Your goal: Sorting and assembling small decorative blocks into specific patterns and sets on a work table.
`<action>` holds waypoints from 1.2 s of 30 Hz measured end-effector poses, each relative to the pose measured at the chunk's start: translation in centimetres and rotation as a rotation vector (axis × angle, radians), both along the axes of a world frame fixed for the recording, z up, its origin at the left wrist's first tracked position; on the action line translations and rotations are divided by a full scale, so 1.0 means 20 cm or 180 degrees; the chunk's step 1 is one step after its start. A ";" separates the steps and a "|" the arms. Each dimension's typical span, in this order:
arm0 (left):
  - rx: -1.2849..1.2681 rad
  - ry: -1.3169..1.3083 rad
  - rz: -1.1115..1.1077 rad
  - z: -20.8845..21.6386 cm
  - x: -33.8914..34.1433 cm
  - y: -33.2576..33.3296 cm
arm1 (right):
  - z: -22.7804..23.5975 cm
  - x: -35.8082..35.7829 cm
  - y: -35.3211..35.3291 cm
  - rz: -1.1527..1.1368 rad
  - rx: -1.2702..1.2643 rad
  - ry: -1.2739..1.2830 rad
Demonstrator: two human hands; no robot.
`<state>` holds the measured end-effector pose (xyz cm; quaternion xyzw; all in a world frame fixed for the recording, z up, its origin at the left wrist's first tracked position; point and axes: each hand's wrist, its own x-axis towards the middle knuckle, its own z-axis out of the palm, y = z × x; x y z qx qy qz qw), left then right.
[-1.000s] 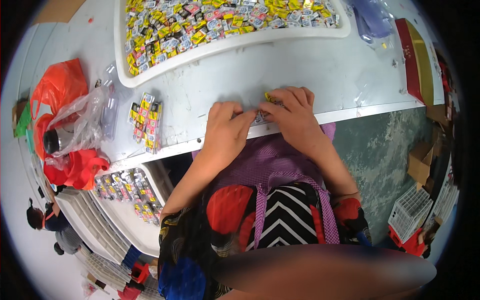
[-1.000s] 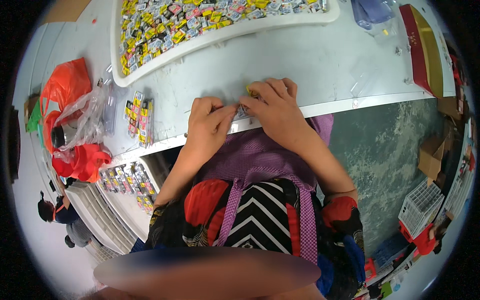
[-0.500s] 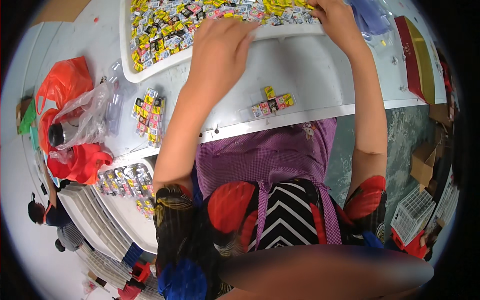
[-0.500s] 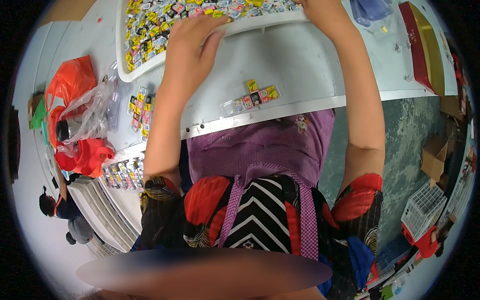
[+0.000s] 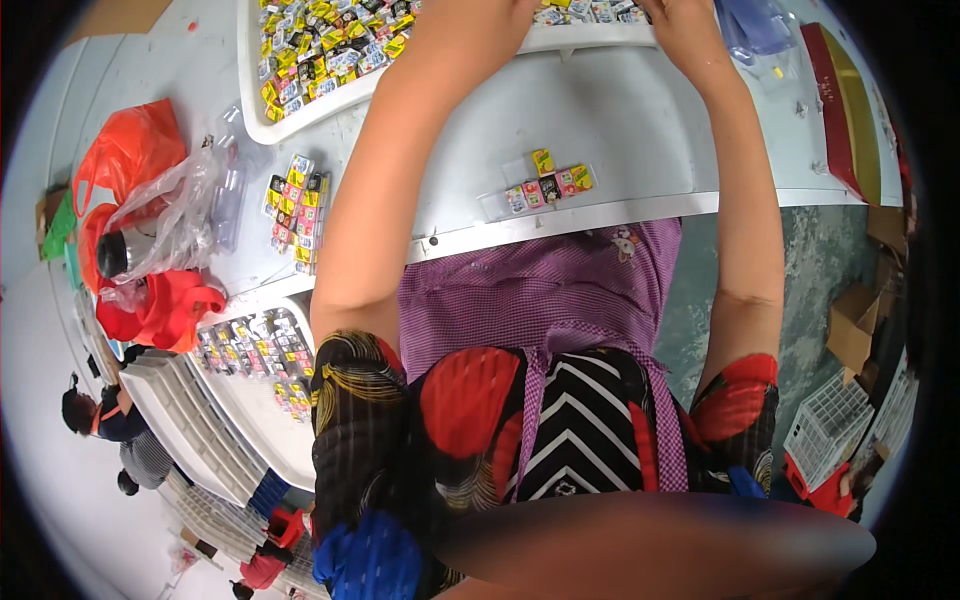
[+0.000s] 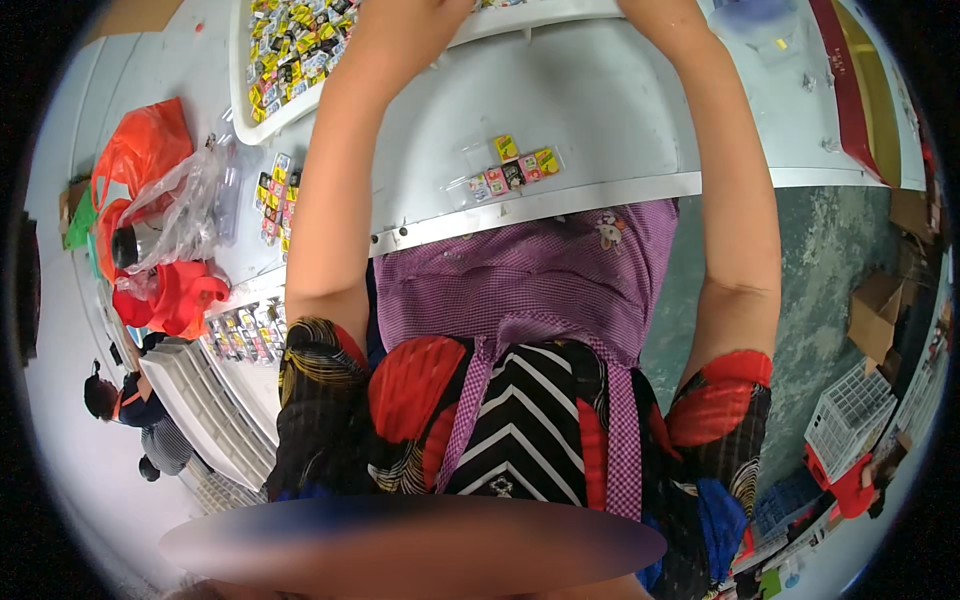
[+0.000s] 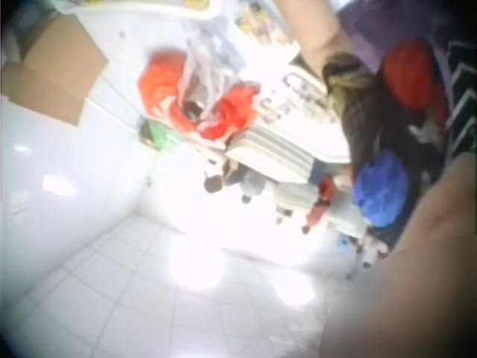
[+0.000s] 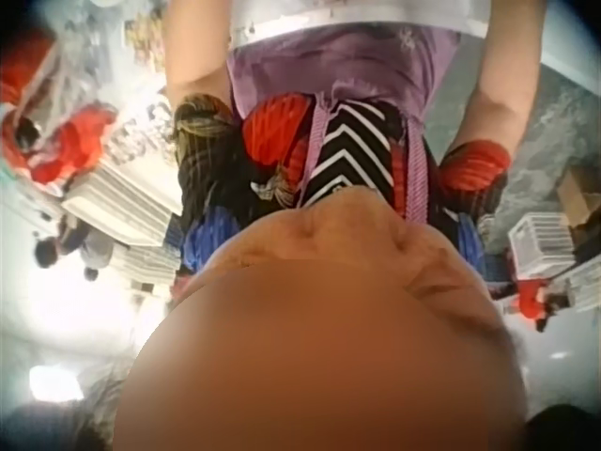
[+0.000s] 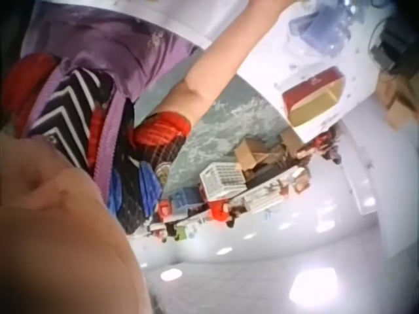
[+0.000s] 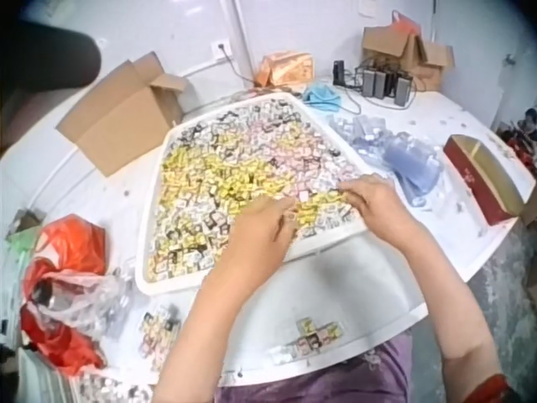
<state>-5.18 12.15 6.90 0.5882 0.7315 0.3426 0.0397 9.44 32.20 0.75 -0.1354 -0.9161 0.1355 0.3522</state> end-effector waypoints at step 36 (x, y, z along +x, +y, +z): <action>-0.0173 0.0361 -0.0248 -0.41 0.47 -0.83 | 0.03 0.02 -0.07 -0.0359 -0.0733 0.0042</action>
